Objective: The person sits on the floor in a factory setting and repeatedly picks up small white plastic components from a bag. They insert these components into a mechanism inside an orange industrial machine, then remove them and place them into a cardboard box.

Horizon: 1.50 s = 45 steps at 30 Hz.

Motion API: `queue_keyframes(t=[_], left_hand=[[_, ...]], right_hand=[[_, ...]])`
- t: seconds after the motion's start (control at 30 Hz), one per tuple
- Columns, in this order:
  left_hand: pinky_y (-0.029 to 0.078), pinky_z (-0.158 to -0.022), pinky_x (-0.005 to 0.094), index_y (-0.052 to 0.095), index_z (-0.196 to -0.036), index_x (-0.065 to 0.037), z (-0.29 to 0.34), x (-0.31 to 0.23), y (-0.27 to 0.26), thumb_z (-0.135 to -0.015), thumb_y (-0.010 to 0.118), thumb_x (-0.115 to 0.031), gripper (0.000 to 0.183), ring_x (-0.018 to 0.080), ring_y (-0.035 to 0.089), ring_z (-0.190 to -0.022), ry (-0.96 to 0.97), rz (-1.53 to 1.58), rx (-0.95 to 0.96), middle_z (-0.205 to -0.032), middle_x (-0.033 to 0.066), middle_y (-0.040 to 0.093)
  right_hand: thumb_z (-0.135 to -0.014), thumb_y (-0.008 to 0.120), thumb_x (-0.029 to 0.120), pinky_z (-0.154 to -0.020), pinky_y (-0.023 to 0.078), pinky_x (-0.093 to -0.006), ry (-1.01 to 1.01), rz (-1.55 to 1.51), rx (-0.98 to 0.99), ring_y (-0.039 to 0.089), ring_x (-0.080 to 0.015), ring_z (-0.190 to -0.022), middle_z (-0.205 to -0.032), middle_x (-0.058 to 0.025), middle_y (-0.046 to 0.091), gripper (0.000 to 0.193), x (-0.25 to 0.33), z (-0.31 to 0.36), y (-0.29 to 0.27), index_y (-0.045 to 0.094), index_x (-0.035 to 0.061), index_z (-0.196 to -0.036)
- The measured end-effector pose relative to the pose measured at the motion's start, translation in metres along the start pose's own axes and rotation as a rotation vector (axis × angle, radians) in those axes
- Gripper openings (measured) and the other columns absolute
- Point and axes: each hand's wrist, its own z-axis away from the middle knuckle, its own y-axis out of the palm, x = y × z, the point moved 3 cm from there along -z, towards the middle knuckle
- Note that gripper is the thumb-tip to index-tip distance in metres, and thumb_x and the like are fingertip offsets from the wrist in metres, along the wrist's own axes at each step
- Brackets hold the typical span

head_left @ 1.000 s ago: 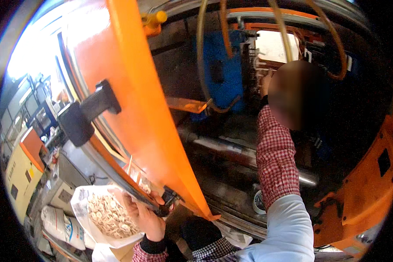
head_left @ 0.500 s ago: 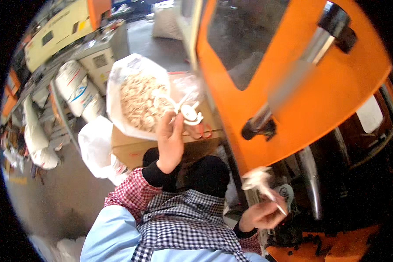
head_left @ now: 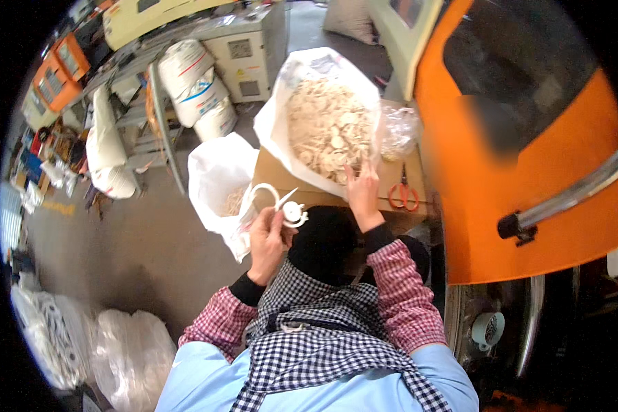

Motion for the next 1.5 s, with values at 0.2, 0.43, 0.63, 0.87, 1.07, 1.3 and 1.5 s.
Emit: queue_keyframes(t=[0.2, 0.43, 0.63, 0.87, 1.07, 1.3, 1.5], left_hand=[[0.033, -0.045, 0.0146, 0.055, -0.096, -0.004, -0.005, -0.002, -0.009, -0.097, 0.044, -0.019, 0.02, 0.0015, 0.044, -0.051, -0.297, 0.199, 0.282, -0.068, -0.0033, 0.053], [0.036, -0.049, 0.0144, 0.056, -0.095, -0.008, -0.003, -0.001, -0.012, -0.095, 0.047, -0.023, 0.017, -0.0004, 0.046, -0.061, -0.465, 0.097, 0.573, -0.075, -0.0076, 0.052], [0.044, -0.056, 0.0292, 0.055, -0.09, 0.0, 0.005, -0.007, -0.016, -0.088, 0.049, -0.003, 0.008, 0.0142, 0.053, -0.064, 0.28, -0.55, -0.002, -0.073, 0.0065, 0.055], [0.046, -0.061, 0.0324, 0.057, -0.087, 0.0, 0.014, -0.011, -0.034, -0.068, 0.059, -0.008, 0.021, 0.0208, 0.055, -0.067, 1.242, -0.998, 0.518, -0.075, 0.0082, 0.054], [0.047, -0.059, 0.0356, 0.057, -0.097, -0.001, -0.043, 0.019, -0.111, -0.079, 0.052, 0.005, 0.019, 0.0276, 0.057, -0.066, 0.528, -0.857, -0.27, -0.078, 0.0151, 0.056], [0.049, -0.069, 0.0367, 0.055, -0.107, 0.005, -0.134, 0.125, -0.226, -0.086, 0.059, -0.021, 0.033, 0.0307, 0.062, -0.079, 0.2, -1.267, -0.286, -0.089, 0.0223, 0.062], [0.048, -0.068, 0.0377, 0.063, -0.094, 0.004, -0.074, 0.135, -0.163, -0.083, 0.06, -0.012, 0.02, 0.0323, 0.061, -0.076, 0.147, -1.044, -0.023, -0.086, 0.0207, 0.062]], right_hand=[[-0.075, 0.061, 0.001, -0.071, 0.051, -0.0344, -0.703, -0.395, 0.462, 0.06, -0.025, -0.084, -0.102, -0.0118, 0.057, 0.038, 0.111, 0.024, -0.079, 0.058, 0.004, -0.113], [-0.077, 0.051, 0.008, -0.074, 0.05, -0.0337, -0.762, -0.473, 0.655, 0.059, -0.0251, -0.088, -0.101, -0.0111, 0.056, 0.03, 0.11, 0.035, -0.087, 0.056, 0.0021, -0.105], [-0.089, 0.053, 0.019, -0.053, 0.046, -0.0347, -0.281, -0.564, 0.705, 0.056, -0.0233, -0.062, -0.08, -0.0096, 0.057, 0.019, 0.097, 0.052, -0.067, 0.049, 0.0021, -0.081], [-0.096, 0.043, 0.021, -0.039, 0.026, -0.0202, 0.928, -1.125, 1.428, 0.037, -0.0056, -0.047, -0.064, 0.0037, 0.044, 0.022, 0.06, 0.112, -0.002, 0.052, 0.0057, -0.083], [-0.094, 0.04, 0.017, -0.041, 0.037, -0.025, 0.689, -0.804, 0.94, 0.048, -0.0121, -0.046, -0.061, -0.0064, 0.053, 0.022, 0.045, 0.061, 0.021, 0.05, -0.0017, -0.087], [-0.094, 0.045, 0.015, -0.047, 0.047, -0.0264, 0.629, -0.793, 0.658, 0.061, -0.0173, -0.057, -0.065, -0.0094, 0.058, 0.024, 0.05, 0.009, 0.061, 0.053, -0.0073, -0.089], [-0.092, 0.051, 0.017, -0.059, 0.052, -0.0273, 0.634, -0.881, 0.502, 0.066, -0.0197, -0.069, -0.08, -0.0137, 0.065, 0.031, 0.043, -0.072, 0.09, 0.055, -0.0119, -0.102]])
